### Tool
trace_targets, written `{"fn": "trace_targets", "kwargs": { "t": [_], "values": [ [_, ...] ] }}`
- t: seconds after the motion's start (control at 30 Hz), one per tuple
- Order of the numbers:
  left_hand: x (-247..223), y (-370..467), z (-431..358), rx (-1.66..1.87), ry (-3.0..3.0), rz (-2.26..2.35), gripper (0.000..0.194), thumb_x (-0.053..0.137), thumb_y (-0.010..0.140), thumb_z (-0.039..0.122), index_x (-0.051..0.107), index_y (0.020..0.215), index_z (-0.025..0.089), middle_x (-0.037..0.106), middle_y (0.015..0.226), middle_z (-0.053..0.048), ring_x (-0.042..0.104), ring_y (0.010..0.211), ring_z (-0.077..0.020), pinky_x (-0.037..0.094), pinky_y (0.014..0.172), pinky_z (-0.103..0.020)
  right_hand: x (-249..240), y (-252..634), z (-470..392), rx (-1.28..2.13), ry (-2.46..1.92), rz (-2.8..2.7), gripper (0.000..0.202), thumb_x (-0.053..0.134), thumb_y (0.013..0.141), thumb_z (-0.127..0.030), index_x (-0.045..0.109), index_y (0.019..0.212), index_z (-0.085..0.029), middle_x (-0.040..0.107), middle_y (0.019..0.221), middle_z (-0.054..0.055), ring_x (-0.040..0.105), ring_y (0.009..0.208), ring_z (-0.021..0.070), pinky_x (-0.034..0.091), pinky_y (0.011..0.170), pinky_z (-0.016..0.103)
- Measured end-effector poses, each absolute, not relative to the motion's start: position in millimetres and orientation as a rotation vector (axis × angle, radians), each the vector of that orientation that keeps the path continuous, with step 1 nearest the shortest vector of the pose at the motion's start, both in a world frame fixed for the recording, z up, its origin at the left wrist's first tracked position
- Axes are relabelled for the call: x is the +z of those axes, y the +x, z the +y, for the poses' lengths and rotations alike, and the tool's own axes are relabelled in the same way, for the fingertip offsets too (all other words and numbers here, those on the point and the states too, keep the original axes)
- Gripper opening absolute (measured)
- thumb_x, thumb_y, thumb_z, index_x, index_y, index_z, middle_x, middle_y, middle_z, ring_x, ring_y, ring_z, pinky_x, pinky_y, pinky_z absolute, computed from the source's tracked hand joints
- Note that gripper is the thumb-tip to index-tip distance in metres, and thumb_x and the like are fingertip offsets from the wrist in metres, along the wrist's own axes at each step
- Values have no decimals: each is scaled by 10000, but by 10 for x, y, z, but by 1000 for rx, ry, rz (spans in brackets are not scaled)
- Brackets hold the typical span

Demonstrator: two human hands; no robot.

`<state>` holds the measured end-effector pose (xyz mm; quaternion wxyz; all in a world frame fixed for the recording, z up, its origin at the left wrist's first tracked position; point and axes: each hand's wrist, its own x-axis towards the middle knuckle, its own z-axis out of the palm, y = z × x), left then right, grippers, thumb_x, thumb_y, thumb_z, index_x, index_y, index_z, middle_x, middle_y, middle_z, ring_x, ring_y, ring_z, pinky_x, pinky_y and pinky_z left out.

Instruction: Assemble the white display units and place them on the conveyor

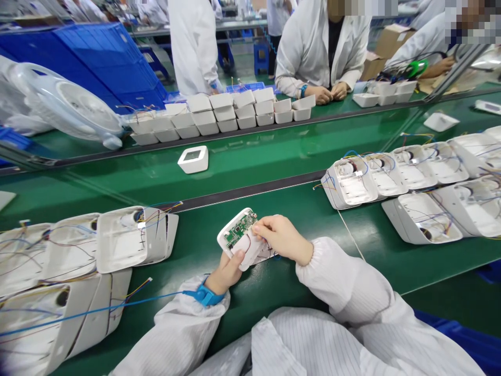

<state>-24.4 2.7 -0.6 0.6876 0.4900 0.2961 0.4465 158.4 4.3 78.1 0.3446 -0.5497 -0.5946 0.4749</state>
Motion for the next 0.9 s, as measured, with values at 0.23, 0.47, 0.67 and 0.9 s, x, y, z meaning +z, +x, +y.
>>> {"fn": "trace_targets", "kwargs": {
  "t": [0.23, 0.47, 0.67, 0.9],
  "values": [
    [-150, -267, 30, 992, 1023, 708, 521, 722, 784, 471, 666, 1193, 151, 700, 1156, -119, 487, 1314, -359, 281, 1175, -508, 781, 1559, 31, 1161, -1419, -1583, 340, 515, 924, -376, 594, 659, -178, 610, 646, 2, 516, 602, 122, 374, 589, 249],
    [-261, -285, 36, 956, 995, 685, 537, 732, 792, 427, 624, 1250, 168, 663, 1247, -123, 505, 1304, -344, 324, 1155, -496, 817, 1551, 6, 1014, -1480, -1623, 295, 543, 918, -363, 587, 684, -188, 572, 611, -15, 487, 583, 114, 368, 595, 252],
    [-173, -279, 50, 937, 1094, 659, 540, 708, 808, 464, 629, 1243, 154, 675, 1221, -123, 482, 1322, -343, 303, 1166, -502, 916, 1606, -9, 1090, -1453, -1683, 182, 628, 868, -298, 611, 730, -180, 630, 681, -14, 538, 603, 106, 405, 589, 232],
    [-102, -264, 82, 939, 1179, 659, 612, 661, 827, 522, 580, 1312, 158, 634, 1302, -127, 520, 1289, -339, 319, 1159, -509, 798, 1533, -61, 531, -1509, -1798, 175, 623, 899, -275, 656, 756, -180, 682, 728, 13, 608, 695, 139, 454, 698, 275]
  ]
}}
